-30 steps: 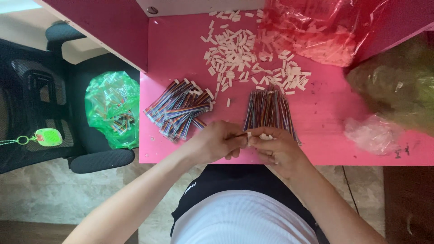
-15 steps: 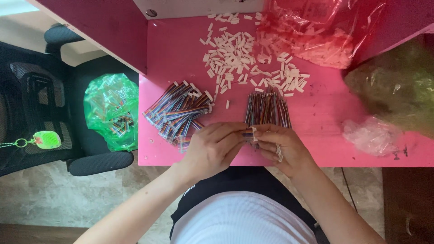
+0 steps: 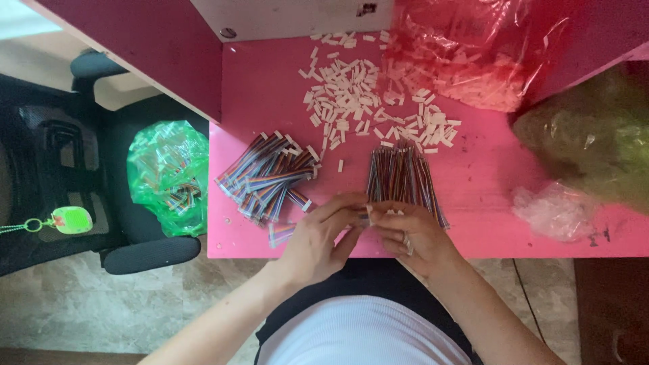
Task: Assemble wire harnesses by attaching white plastic connectors to the ends of multi-colored wire bundles.
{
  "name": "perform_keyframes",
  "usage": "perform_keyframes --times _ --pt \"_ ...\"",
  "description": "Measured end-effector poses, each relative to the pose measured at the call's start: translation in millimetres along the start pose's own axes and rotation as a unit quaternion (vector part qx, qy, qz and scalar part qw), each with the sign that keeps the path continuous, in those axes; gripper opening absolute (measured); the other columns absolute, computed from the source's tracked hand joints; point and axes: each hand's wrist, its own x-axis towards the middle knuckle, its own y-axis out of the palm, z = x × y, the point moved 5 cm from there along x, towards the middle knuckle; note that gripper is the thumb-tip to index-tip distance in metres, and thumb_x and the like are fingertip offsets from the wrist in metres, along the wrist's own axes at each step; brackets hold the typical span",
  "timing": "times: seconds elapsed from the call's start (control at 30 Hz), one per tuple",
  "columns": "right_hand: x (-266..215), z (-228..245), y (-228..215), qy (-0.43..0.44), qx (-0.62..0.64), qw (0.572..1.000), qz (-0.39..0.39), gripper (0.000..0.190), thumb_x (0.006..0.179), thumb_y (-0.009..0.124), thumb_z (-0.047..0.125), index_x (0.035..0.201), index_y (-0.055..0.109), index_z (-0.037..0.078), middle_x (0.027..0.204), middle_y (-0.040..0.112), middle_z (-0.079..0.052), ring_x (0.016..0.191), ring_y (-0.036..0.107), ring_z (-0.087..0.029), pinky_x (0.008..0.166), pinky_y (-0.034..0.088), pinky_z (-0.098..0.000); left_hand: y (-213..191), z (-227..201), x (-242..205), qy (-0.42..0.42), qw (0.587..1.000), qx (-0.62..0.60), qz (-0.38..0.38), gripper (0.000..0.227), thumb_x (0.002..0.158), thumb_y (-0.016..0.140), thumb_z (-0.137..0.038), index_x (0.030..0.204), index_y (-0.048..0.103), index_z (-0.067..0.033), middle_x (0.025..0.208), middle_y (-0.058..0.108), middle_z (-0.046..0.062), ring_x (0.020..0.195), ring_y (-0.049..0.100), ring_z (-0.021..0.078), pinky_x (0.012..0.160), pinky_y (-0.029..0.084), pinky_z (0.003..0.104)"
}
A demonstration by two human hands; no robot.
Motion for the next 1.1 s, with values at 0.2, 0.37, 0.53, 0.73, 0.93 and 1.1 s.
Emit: perform_keyframes --times 0.2,0.37,0.53,0.73,0.93,1.1 --pt "15 -19 -6 0.003 -0.059 0.998 0.004 0.025 0.085 0.071 0.003 0.110 0.073 -0.002 0.082 0.067 -0.007 0.049 0.043 -0.007 0.041 0.027 -0.0229 3 22 -10 -0.062 0.997 -0.016 0.032 0.014 0.085 0.071 0.001 0.097 0.066 -0.0038 0.127 0.066 0.014 0.113 0.069 0.0330 0.090 0.058 0.039" --pt "34 -26 -22 0.013 -0.071 0.996 -0.046 0.026 0.087 0.069 0.015 0.110 0.076 0.005 0.079 0.067 -0.007 0.046 0.036 -0.008 0.039 0.023 -0.0235 -24 141 -22 -0.192 0.974 0.111 -0.039 0.018 0.083 0.074 -0.006 0.101 0.070 -0.0038 0.120 0.068 0.016 0.108 0.067 0.0361 0.088 0.055 0.044" --pt "40 -37 -57 0.068 -0.006 0.993 -0.092 0.035 0.094 0.068 0.033 0.107 0.073 0.001 0.073 0.056 -0.003 0.046 0.035 -0.009 0.039 0.024 -0.0259 -45 220 -39 -0.240 0.945 0.198 -0.102 0.036 0.085 0.077 -0.025 0.118 0.070 -0.0128 0.136 0.065 0.015 0.124 0.064 0.0359 0.103 0.055 0.047" --pt "42 -40 -74 0.044 0.015 0.992 -0.116 0.035 0.094 0.066 0.031 0.107 0.070 -0.001 0.071 0.056 -0.003 0.046 0.036 -0.009 0.037 0.023 -0.0261 -45 253 -53 -0.394 0.838 0.365 0.094 0.172 0.041 0.094 -0.083 0.160 -0.012 -0.0188 0.150 0.025 0.043 0.145 0.026 0.0617 0.103 0.020 0.085" --pt "43 -51 -79 0.038 0.014 0.996 -0.084 0.032 0.095 0.066 0.029 0.102 0.070 -0.002 0.065 0.055 -0.002 0.041 0.038 -0.008 0.036 0.024 -0.0248 -40 270 -64 -0.456 0.826 0.317 0.093 0.158 0.045 0.087 -0.074 0.167 0.007 -0.0132 0.137 0.050 0.017 0.133 0.050 0.0363 0.114 0.030 0.073" --pt "46 -51 -71 0.063 0.024 0.994 -0.081 0.031 0.096 0.063 0.027 0.103 0.071 -0.002 0.063 0.055 -0.004 0.041 0.039 -0.009 0.035 0.025 -0.0248 -35 264 -62 -0.358 0.834 0.396 0.137 0.157 0.034 0.102 -0.064 0.153 0.018 -0.0054 0.142 0.045 0.019 0.134 0.044 0.0424 0.097 0.033 0.078"
